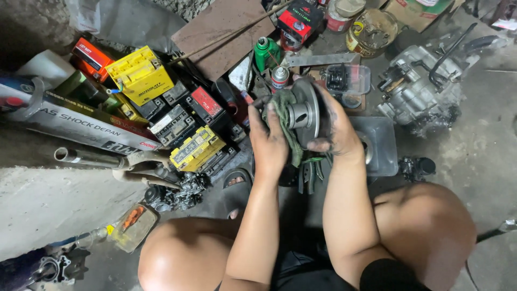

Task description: Wiping down a circular metal engine component with a cloth to remove dirt or grease.

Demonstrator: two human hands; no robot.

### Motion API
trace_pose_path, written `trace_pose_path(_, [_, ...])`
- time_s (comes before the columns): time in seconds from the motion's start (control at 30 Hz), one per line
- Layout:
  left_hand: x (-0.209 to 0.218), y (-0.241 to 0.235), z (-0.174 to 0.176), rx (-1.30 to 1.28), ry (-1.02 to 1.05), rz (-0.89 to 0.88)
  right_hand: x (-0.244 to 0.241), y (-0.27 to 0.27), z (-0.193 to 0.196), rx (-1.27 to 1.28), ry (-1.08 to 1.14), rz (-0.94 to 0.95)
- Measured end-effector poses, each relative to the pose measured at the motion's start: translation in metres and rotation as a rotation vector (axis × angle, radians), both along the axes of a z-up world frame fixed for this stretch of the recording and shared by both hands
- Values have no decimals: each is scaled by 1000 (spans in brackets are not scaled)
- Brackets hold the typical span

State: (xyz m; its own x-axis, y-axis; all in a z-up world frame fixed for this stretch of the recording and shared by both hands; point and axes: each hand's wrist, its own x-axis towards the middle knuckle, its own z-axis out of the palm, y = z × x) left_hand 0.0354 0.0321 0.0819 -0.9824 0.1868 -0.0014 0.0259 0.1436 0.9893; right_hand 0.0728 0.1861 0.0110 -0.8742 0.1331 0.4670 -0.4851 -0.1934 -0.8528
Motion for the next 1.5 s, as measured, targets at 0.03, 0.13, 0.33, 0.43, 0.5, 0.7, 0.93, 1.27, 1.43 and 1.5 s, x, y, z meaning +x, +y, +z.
trace_pose_path(0.03, [0, 0, -17, 1, 2, -2, 1, -1, 0, 1, 2, -2])
trace_pose_path(0.13, [-7, -4, -47, -43, 312, -42, 2, -2, -5, -58, 9, 8])
trace_pose_path(0.33, [-8, -22, -19, -50, 518, -230, 7, -5, -25, -410, -7, -167])
trace_pose_path(0.43, [-5, -25, -8, -35, 567, -284, 2, -12, -16, -453, 44, -155])
trace_pose_path(0.5, [-7, -28, -15, 49, 553, -347, -2, -17, -6, -516, 118, -130])
trace_pose_path(0.7, [-10, -25, -14, 160, 566, -396, -5, -25, 12, -642, 257, -86])
trace_pose_path(0.93, [3, -20, -6, 143, 560, -432, 3, -14, 16, -573, 125, -79])
trace_pose_path(1.27, [15, -5, -4, 211, 763, -265, 13, -16, -22, -376, -83, -346])
trace_pose_path(1.43, [15, -1, 8, 189, 825, -225, 14, -15, -21, -315, -99, -323])
trace_pose_path(1.5, [14, 0, 16, 161, 832, -207, 13, -20, 11, -270, -58, -170])
